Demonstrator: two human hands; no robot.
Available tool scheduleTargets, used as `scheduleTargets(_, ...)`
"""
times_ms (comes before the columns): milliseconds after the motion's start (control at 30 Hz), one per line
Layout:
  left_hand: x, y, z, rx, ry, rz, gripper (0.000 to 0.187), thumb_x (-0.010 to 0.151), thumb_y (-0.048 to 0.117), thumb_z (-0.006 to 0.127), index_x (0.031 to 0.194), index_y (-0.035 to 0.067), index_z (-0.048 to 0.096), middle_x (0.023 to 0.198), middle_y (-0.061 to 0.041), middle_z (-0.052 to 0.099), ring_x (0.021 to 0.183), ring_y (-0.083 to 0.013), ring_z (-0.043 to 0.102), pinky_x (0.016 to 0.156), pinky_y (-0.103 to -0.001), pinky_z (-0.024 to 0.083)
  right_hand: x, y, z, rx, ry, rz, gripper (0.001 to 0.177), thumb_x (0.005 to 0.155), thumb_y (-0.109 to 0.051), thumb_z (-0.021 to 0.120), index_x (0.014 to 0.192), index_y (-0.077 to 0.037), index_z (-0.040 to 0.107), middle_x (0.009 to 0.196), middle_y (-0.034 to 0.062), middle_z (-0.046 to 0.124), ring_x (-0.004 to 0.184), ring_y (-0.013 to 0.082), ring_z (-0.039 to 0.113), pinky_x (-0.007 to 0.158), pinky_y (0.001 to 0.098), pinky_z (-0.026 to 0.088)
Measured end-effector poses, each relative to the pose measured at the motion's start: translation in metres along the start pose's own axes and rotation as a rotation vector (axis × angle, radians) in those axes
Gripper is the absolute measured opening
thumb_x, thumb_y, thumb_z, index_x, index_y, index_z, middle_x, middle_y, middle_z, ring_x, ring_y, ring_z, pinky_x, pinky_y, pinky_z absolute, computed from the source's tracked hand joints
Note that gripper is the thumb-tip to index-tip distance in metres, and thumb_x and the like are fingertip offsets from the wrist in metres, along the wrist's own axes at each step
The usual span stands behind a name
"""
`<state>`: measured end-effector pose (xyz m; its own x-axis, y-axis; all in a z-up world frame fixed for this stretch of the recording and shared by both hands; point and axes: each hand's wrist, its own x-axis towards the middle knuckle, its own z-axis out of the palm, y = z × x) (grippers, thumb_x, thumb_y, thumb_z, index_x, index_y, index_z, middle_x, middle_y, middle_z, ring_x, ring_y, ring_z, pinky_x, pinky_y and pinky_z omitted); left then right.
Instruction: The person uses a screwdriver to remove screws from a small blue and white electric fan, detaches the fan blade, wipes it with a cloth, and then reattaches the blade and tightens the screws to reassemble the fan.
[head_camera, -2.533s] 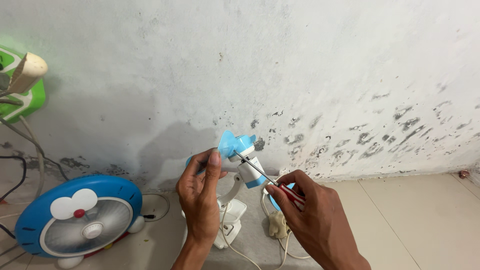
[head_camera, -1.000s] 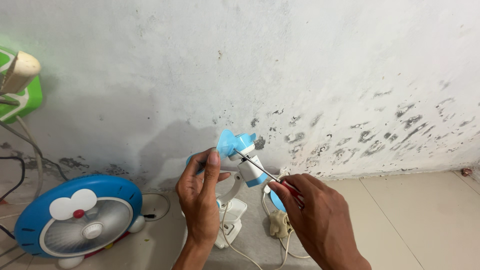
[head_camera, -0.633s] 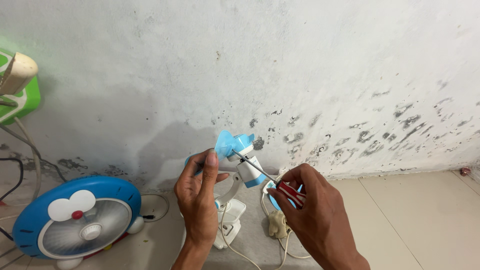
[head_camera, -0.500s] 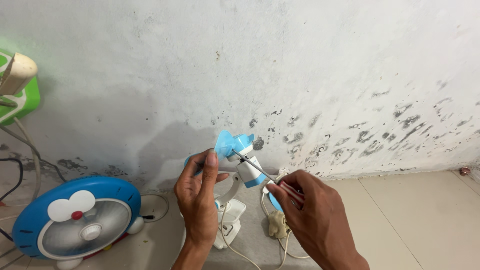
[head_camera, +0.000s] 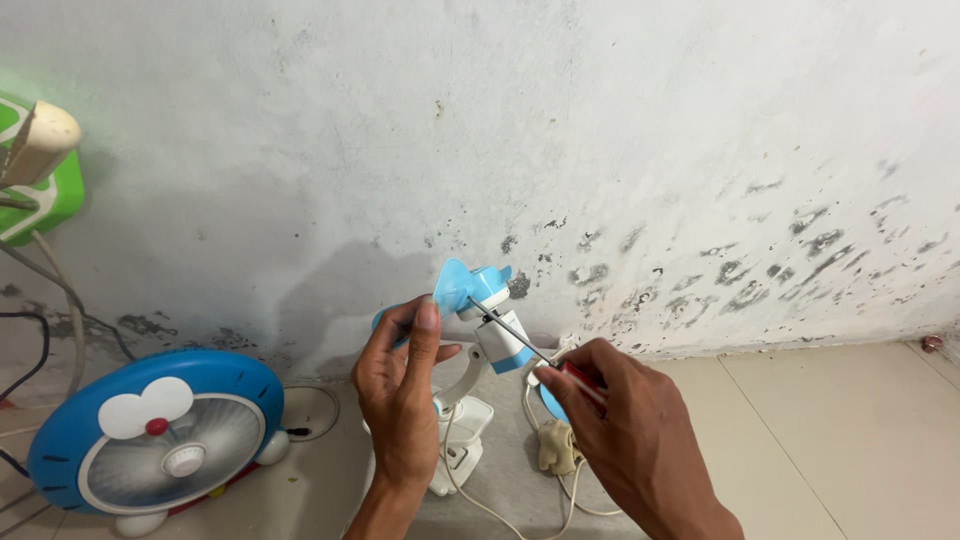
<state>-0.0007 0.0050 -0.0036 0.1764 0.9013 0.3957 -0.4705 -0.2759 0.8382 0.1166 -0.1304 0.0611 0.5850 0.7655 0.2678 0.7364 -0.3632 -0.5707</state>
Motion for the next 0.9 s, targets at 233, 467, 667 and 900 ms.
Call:
scheduleTargets(233, 0.001, 0.001, -0.002, -0.008, -0.001, -0.021, 0.040, 0.099, 0.041, 0.060, 0.101, 0.004, 0.073, 0.095, -0.007, 0.073, 0.088, -0.0164, 0.072, 0.076, -0.036, 0.062, 0.000, -0.009, -0.003, 0.079, -0.060, 0.050, 0.033, 0.087, -0.030, 0.075, 0.110, -0.008, 0.065, 0.067, 0.0099, 0.072, 0.055, 0.0175, 0.066, 0.052, 0.0346, 0.051)
scheduleTargets(467, 0.000, 0.004, -0.001, -0.003, -0.001, -0.014, 0.040, 0.099, 0.041, 0.060, 0.102, 0.003, 0.073, 0.096, -0.007, 0.073, 0.089, -0.0162, 0.071, 0.076, -0.036, 0.062, 0.000, -0.007, -0.002, 0.064, 0.029, -0.060, 0.029, 0.085, -0.029, 0.075, 0.091, -0.002, 0.066, 0.066, 0.0080, 0.071, 0.052, 0.0169, 0.066, 0.048, 0.0348, 0.053)
scheduleTargets(667, -0.002, 0.009, -0.001, 0.018, -0.006, -0.035, 0.040, 0.098, 0.040, 0.059, 0.103, 0.004, 0.073, 0.095, -0.006, 0.074, 0.087, -0.0153, 0.072, 0.075, -0.034, 0.062, -0.001, -0.014, -0.008, -0.047, -0.058, 0.075, 0.030, 0.098, -0.035, 0.068, 0.095, -0.004, 0.070, 0.055, 0.0153, 0.061, 0.046, 0.0268, 0.051, 0.049, 0.0407, 0.041)
scheduleTargets(900, 0.003, 0.010, -0.003, 0.041, 0.005, -0.040, 0.040, 0.099, 0.040, 0.059, 0.100, 0.003, 0.073, 0.093, -0.006, 0.072, 0.085, -0.0152, 0.071, 0.073, -0.034, 0.062, 0.004, -0.018, -0.012, 0.080, -0.048, 0.018, 0.038, 0.082, -0.037, 0.079, 0.088, -0.002, 0.065, 0.051, 0.0105, 0.066, 0.042, 0.0234, 0.058, 0.044, 0.0415, 0.046)
